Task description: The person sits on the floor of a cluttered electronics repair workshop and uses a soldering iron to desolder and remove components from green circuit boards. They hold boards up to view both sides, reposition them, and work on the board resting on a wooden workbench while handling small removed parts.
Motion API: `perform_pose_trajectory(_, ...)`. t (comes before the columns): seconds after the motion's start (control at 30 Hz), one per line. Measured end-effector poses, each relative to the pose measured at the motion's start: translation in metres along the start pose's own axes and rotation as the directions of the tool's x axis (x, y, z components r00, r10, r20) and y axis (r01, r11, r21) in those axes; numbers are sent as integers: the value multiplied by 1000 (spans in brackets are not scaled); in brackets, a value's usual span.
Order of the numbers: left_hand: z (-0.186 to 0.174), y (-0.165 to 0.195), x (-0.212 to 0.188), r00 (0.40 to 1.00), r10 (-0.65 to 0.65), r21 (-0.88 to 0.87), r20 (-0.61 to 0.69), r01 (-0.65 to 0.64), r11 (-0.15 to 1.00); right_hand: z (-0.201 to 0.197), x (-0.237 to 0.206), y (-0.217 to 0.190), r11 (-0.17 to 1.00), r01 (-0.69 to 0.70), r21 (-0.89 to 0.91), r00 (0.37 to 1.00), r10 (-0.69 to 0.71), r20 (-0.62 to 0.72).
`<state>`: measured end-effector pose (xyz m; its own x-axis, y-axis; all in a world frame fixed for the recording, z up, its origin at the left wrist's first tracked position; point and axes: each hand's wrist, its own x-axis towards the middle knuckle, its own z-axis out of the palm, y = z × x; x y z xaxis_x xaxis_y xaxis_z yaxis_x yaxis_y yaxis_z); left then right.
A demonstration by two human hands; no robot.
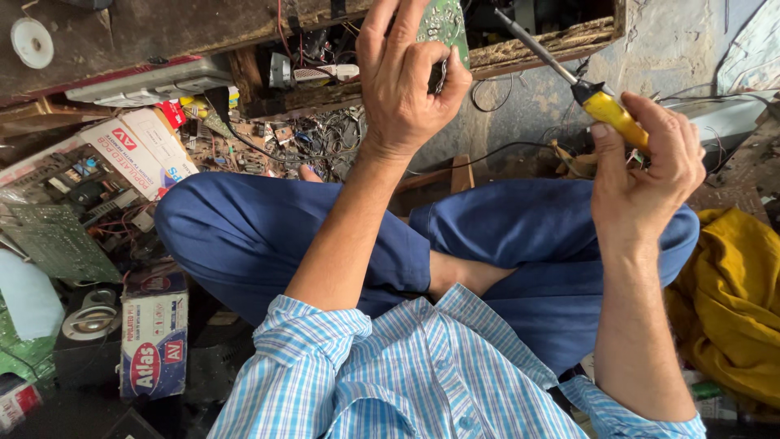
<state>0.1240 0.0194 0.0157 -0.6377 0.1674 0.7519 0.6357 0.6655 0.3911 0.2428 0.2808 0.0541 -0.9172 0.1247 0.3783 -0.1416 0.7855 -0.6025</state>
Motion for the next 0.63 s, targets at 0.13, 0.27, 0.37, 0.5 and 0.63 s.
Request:
perform_pose_trajectory(0.13, 1, 1, 1, 1000, -2, 12, -4, 2, 1000, 6, -1, -10, 999, -49, 6, 999, 49, 7)
perform_pose_trajectory(0.27, 1, 2, 0, 1000, -10, 26, -5, 10, 1000, 10, 0, -16, 996, -79, 41, 997, 78, 11)
perform_pose_trajectory(0.37, 1, 4, 0, 1000, -22, 28, -5, 22, 999, 12, -1, -19, 998, -61, 29, 998, 61, 8)
perform_pose_trajectory(0.5, 3, 2, 0, 1000, -11, 32, -12, 11, 999, 14, -3, -16, 996, -76, 39, 997, 76, 4)
perform_pose_trajectory(0.63, 3, 1, -1, 1000, -9, 33, -12, 10, 999, 18, -8, -8, 995, -95, 35, 995, 94, 13)
